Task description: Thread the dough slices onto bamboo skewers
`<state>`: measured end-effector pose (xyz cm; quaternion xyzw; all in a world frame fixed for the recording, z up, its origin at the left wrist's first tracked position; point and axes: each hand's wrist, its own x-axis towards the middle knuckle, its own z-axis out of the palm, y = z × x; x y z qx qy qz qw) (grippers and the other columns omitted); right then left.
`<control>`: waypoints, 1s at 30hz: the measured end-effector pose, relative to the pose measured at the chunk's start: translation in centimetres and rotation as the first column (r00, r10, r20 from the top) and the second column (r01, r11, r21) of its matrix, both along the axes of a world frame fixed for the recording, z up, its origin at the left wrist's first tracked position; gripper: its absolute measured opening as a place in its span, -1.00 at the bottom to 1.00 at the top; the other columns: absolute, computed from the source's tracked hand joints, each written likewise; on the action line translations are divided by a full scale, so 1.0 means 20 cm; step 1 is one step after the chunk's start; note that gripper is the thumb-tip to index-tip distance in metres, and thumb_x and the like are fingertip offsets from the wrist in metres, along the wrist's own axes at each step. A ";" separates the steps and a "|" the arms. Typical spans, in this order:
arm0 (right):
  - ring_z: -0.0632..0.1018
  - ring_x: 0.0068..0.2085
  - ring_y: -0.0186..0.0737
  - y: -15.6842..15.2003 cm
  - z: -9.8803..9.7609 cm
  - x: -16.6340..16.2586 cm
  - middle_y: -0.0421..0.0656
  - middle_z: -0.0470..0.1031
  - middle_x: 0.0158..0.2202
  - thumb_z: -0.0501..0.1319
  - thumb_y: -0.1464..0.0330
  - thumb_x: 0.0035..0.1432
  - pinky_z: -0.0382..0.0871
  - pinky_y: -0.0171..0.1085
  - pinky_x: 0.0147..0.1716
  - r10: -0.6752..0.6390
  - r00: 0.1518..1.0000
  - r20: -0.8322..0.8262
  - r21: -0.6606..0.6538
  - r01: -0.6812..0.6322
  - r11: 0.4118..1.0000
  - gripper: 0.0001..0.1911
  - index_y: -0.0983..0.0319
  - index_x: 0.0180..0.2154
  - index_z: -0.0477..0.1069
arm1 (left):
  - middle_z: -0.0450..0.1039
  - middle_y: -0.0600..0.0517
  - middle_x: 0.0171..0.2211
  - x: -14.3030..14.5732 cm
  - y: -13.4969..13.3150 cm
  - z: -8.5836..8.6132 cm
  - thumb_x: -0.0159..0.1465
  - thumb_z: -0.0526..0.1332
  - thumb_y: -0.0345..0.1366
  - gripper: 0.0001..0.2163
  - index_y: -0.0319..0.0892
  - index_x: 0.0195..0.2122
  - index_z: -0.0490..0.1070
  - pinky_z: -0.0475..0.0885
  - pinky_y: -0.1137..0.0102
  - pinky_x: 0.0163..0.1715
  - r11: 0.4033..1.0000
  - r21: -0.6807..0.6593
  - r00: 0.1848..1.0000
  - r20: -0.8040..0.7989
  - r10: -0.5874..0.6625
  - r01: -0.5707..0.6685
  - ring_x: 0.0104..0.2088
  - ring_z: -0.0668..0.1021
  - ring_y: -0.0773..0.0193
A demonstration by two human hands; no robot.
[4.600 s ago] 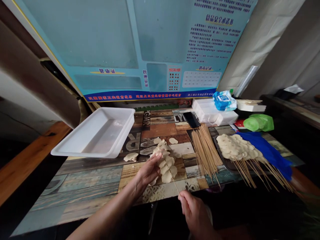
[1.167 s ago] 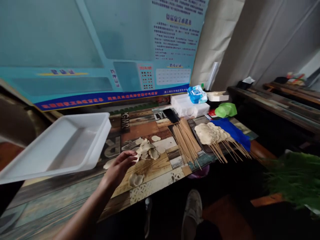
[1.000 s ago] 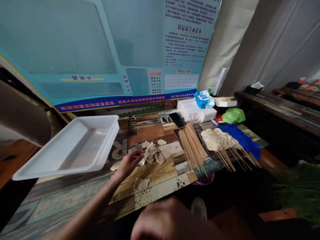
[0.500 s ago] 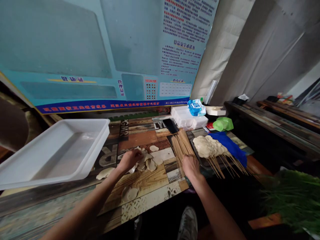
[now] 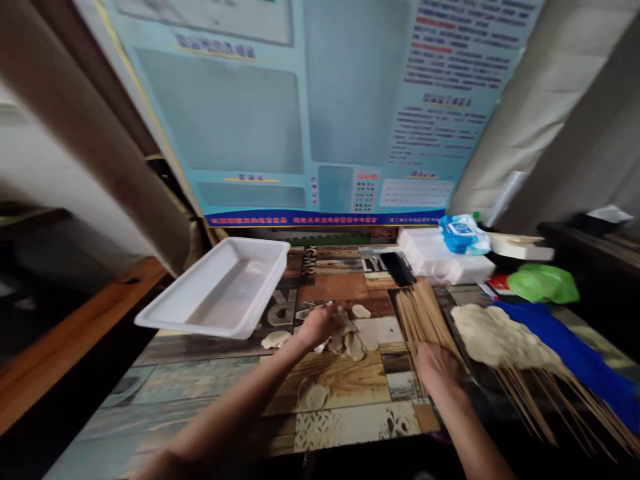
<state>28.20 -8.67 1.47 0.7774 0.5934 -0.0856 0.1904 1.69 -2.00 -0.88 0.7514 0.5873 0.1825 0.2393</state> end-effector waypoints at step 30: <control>0.41 -0.61 -0.30 -0.65 -0.04 -0.40 -0.30 0.28 -0.66 -0.19 0.29 0.30 0.27 -0.40 -0.56 0.447 0.608 -0.656 0.511 -0.078 0.856 -0.68 0.16 -0.39 0.24 | 0.35 0.15 -0.56 -0.06 -0.20 0.09 -0.13 0.44 -0.35 -0.73 -0.26 -0.51 0.35 0.52 0.43 -0.41 0.818 -0.506 0.019 0.853 0.521 0.276 -0.55 0.44 0.46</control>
